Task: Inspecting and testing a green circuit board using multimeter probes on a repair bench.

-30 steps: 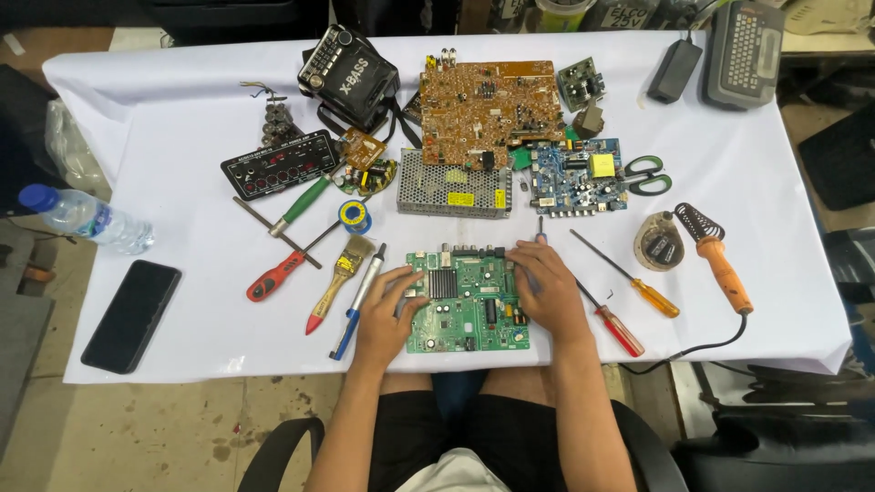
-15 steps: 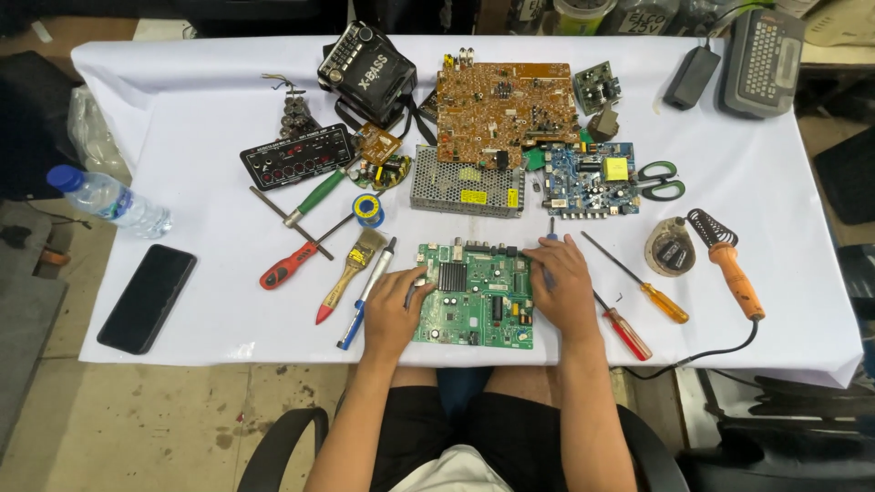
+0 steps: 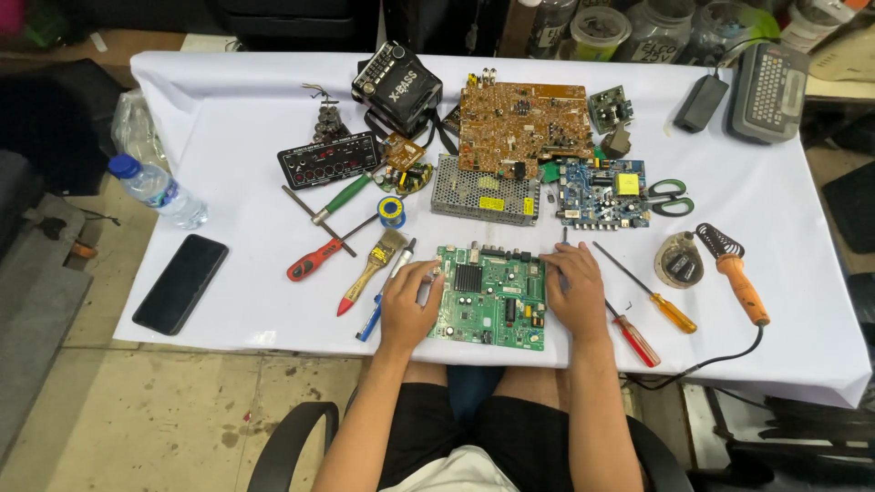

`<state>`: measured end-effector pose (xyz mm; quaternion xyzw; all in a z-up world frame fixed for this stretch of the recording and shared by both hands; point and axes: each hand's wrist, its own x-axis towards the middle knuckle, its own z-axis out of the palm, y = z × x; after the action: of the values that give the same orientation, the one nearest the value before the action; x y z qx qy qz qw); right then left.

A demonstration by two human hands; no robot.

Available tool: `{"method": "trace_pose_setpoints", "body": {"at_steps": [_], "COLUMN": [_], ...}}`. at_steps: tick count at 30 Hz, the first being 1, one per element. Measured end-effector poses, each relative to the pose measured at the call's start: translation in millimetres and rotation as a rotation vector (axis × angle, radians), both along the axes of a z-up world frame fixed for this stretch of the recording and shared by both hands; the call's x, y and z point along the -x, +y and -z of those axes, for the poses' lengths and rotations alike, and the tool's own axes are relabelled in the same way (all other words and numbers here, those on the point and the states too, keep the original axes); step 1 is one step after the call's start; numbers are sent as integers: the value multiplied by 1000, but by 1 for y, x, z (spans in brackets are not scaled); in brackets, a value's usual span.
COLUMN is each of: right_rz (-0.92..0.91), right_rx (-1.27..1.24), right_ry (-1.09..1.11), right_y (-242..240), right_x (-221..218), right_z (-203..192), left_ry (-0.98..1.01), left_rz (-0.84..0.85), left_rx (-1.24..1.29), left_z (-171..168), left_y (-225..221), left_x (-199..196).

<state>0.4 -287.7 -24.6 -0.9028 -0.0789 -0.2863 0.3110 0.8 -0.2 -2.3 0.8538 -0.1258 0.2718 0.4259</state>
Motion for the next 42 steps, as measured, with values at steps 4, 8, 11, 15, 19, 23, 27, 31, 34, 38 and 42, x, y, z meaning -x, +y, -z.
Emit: {"method": "trace_pose_setpoints", "body": {"at_steps": [4, 8, 11, 15, 19, 23, 27, 31, 34, 38, 42], "right_rz": [3, 18, 28, 8, 1, -4, -1, -38, -119, -201, -137], "right_rx": [16, 21, 35, 34, -2, -21, -14, 22, 4, 47, 93], "right_ry": [-28, -45, -65, -71, -62, -69, -74, -87, -16, 53, 27], "right_y": [-3, 1, 4, 7, 4, -1, 0, 6, 12, 16, 21], "right_x": [-1, 1, 1, 2, 1, 2, 0, -2, 3, 8, 5], "right_z": [5, 0, -2, -2, 1, 3, 4, 5, -1, -19, -15], "left_ry": [9, -3, -10, -29, -28, -24, 19, 32, 70, 121, 245], "left_rz": [-10, 3, 6, 36, 159, 235, 254, 241, 441, 550, 514], "left_rx": [48, 56, 32, -65, -237, -338, -420, -264, -297, -379, -482], "left_z": [3, 4, -1, -1, -20, -22, -7, -2, 3, -12, -12], "left_y": [1, 1, 2, -2, -11, -4, 13, 15, 16, 13, 13], "left_x": [0, 1, 2, -4, -24, -37, -24, -14, -9, -5, -5]}}
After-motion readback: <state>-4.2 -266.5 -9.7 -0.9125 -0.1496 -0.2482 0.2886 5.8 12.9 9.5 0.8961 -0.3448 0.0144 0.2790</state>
